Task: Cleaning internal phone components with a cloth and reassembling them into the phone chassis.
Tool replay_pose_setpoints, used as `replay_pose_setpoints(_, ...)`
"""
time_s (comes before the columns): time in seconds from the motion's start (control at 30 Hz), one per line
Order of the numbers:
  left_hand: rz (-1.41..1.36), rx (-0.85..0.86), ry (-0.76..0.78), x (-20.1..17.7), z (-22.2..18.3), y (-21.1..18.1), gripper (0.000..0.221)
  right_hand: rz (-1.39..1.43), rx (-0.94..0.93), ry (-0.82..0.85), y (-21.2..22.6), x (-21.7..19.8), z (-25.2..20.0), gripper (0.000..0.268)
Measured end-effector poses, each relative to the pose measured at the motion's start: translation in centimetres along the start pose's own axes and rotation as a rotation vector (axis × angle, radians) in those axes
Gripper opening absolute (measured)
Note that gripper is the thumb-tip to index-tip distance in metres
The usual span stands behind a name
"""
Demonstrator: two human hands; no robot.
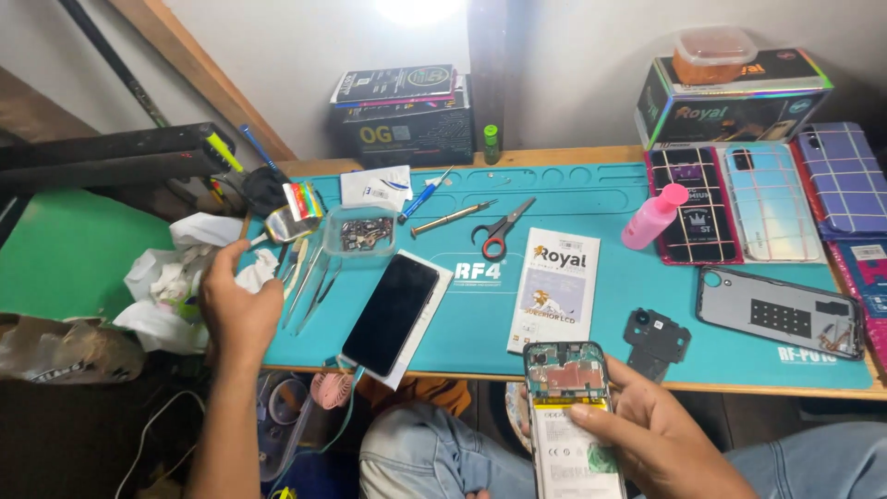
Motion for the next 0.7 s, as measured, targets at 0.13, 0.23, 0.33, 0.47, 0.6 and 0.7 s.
replay_pose_setpoints(0.13, 0.058, 0.238, -0.191, -1.0, -3.3, -4.9, 0.069, -0.022, 0.05, -0.019, 0.3, -1.4, 0.9, 0.073)
replay_pose_setpoints(0.23, -0.027, 0.268, -0.212, -1.8, -7.4, -10.8, 0.045, -0.078, 0.06, -0.086, -0.3, -4.6, 3.8, 0.081)
replay_pose_setpoints(0.33, -0.3, -0.101, -0.039, -0.6, -11.4, -15.8, 0.027, -0.163, 0.084, -0.168, -0.9, -7.7, 6.7, 0.098)
replay_pose_setpoints(0.47, -0.569, -0.636, 0.334, 3.0, -15.8, -19.6, 0.032, -0.085, 0.266, -0.217, -0.5, -8.9, 9.3, 0.109)
replay_pose_setpoints(0.6, -0.667, -0.63, 0.557, 6.0, -18.1, -23.3, 0.038, -0.147, -0.07, -0.03, 0.6, -10.4, 7.0, 0.089)
replay_pose_setpoints(0.7, -0.565, -0.329, 0.537, 8.0, -19.1, -25.0, 0.029, -0.182, -0.29, -0.027, 6.3, -7.2, 3.2, 0.075)
Point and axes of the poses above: each hand's wrist, its own z-axis towards the middle knuckle, its own x-axis out of the palm, y = z × x, the point moved 3 cm from there along z, towards the middle knuckle
